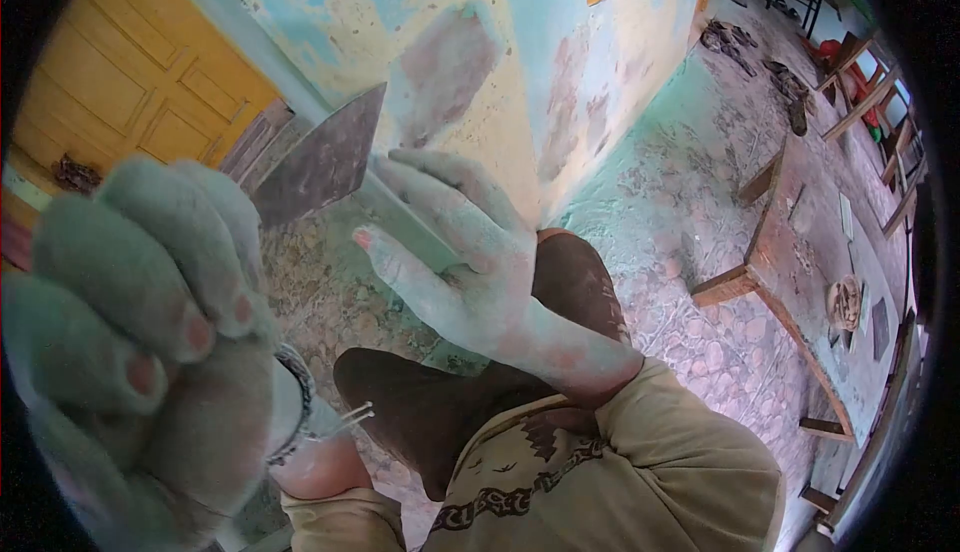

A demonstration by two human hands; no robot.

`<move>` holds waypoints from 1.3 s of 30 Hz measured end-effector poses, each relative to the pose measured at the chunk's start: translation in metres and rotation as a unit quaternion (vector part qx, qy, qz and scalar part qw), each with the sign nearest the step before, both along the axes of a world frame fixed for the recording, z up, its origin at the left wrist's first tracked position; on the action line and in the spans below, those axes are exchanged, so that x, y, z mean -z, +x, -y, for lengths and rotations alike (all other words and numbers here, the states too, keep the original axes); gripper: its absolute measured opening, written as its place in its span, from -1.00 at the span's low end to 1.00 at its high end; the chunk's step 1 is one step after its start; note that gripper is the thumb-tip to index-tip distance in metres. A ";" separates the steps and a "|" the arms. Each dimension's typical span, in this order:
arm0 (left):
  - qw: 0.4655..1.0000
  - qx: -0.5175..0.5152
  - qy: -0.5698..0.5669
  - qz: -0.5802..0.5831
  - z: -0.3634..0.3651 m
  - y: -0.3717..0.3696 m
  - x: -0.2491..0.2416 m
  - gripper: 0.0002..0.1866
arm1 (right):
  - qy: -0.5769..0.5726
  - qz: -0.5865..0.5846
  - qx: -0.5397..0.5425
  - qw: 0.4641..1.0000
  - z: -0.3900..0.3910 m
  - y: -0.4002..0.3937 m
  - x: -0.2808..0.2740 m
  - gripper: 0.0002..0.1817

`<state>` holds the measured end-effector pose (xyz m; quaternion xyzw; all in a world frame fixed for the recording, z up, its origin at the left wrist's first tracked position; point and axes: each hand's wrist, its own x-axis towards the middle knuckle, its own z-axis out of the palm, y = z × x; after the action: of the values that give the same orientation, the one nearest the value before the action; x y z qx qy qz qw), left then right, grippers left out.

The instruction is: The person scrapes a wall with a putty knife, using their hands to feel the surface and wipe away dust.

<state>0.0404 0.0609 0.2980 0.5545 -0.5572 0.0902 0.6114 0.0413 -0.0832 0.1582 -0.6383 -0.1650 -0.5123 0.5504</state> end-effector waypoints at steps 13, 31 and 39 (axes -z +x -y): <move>0.987 0.140 0.055 -0.055 0.049 0.062 -0.049 -0.67 | -0.089 -0.046 -0.131 0.986 0.046 0.020 -0.060 -0.69; 0.854 -0.501 -0.105 0.093 0.051 0.059 0.145 -0.37 | -0.059 0.065 -0.459 0.884 0.112 0.075 -0.098 -0.90; 0.809 -0.555 0.041 0.189 0.045 0.054 0.064 -0.77 | -0.081 -0.012 -0.558 0.826 0.077 0.077 -0.129 -0.76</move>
<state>0.0940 0.0157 0.2336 0.7660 -0.2624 0.4942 0.3164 0.1182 -0.1600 0.2872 -0.4858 -0.5274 -0.0950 0.6905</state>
